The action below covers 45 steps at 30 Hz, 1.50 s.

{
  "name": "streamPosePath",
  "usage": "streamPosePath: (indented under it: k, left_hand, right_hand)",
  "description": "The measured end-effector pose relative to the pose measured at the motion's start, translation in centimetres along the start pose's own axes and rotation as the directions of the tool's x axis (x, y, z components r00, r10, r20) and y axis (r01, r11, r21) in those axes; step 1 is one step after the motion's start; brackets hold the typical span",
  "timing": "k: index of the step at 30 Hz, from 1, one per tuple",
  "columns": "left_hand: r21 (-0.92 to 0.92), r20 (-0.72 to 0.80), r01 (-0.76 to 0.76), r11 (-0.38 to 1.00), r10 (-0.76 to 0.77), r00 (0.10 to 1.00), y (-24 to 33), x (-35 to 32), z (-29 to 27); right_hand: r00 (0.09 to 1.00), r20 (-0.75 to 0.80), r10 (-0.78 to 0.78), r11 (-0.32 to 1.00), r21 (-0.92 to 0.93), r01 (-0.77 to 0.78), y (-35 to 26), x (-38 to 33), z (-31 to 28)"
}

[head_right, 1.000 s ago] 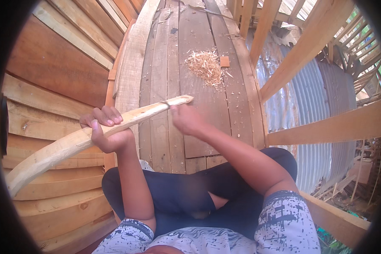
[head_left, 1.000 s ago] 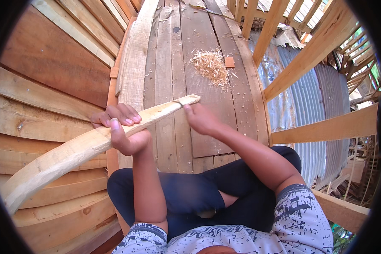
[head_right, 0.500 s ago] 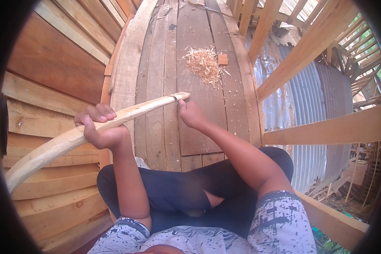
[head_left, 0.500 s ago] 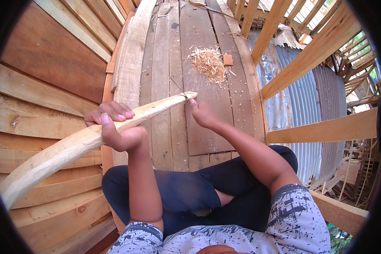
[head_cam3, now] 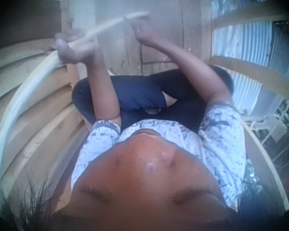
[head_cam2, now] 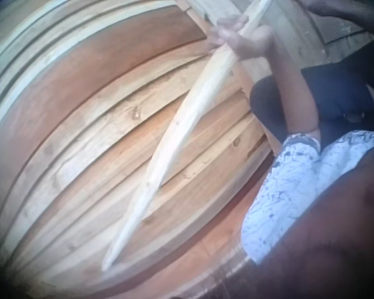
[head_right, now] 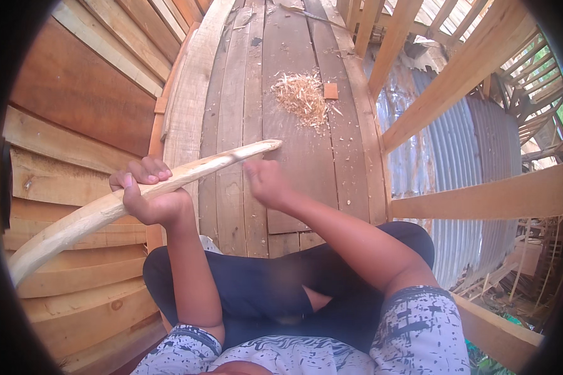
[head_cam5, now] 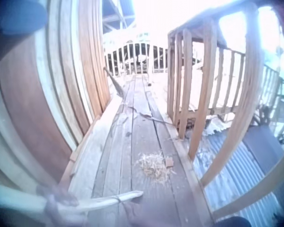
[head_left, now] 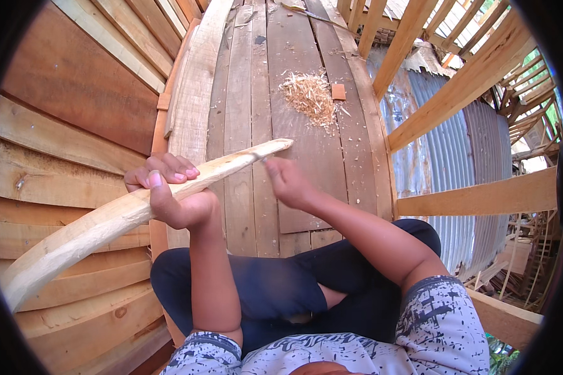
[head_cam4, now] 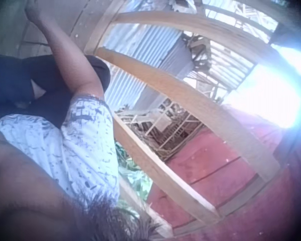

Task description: The person sits cross-legged on a wooden floor and uses a knife to carve a long, light-colored wooden stick. They hold the stick with their left hand and use their right hand to shave thin strips of wood from the surface, creating a pile of shavings on the floor.

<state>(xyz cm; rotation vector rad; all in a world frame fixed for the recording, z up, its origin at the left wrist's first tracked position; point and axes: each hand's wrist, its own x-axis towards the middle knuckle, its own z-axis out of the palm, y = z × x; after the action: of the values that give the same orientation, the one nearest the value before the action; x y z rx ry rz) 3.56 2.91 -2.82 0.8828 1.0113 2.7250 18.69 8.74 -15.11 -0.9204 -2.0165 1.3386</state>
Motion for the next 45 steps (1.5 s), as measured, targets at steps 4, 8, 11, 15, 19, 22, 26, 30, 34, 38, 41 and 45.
streamPosePath:
  k: [4,8,11,15,19,22,26,30,34,38,41,45]
  left_hand:
    - [-0.008,-0.008,0.006,1.0,-0.006,1.0,-0.3,0.0,0.0]
    - [0.051,-0.049,-0.011,0.999,0.013,0.999,-0.1,-0.1,0.1]
    - [0.065,-0.061,-0.008,0.998,0.012,0.998,-0.2,0.0,0.4]
    - [0.109,-0.088,-0.013,0.994,0.022,0.996,0.2,-0.1,0.1]
    - [0.076,-0.05,-0.011,0.997,0.015,0.999,-0.1,-0.1,0.2]
    - [0.075,-0.077,-0.024,0.997,0.03,0.997,0.2,-0.1,0.2]
    - [0.076,-0.078,0.0,0.997,0.006,0.997,-0.3,-0.3,0.8]
    - [0.076,-0.078,-0.011,0.997,0.017,0.997,0.0,0.0,0.3]
    - [0.095,-0.077,-0.001,0.996,0.008,0.997,-0.1,-0.3,0.6]
    - [0.084,-0.08,-0.007,0.996,0.014,0.997,0.2,-0.3,0.2]
    - [0.102,-0.066,0.016,0.995,-0.009,0.998,-0.3,-0.4,0.9]
    - [0.181,-0.054,0.017,0.983,-0.007,0.998,0.2,-0.2,-0.1]
  right_hand:
    - [0.945,-0.079,0.317,0.947,-0.024,-0.32,1.0,0.7,1.4]
    - [0.995,0.06,-0.081,0.992,-0.091,0.086,-1.6,-0.5,0.4]
    - [0.882,-0.116,0.456,0.889,0.029,-0.456,0.5,0.7,1.2]
    - [0.995,-0.092,0.04,0.999,-0.008,-0.041,-0.8,-0.1,1.9]
    - [0.917,-0.107,0.385,0.92,0.123,-0.372,2.4,0.3,2.5]
    - [0.997,-0.027,0.078,0.997,0.021,-0.078,-0.7,-0.8,1.7]
    - [0.889,-0.157,0.431,0.902,0.12,-0.416,2.9,0.5,1.6]
    - [0.98,-0.194,-0.036,0.999,-0.029,0.031,0.8,-1.2,3.4]
    - [0.942,-0.218,0.256,0.965,0.001,-0.262,2.1,-0.5,2.6]
    - [0.995,0.045,-0.087,0.996,-0.023,0.089,-1.0,-1.1,0.9]
    - [0.866,-0.183,0.466,0.885,0.121,-0.45,3.1,0.8,1.8]
    - [0.991,-0.127,0.03,0.999,-0.02,-0.033,0.3,-1.2,2.8]
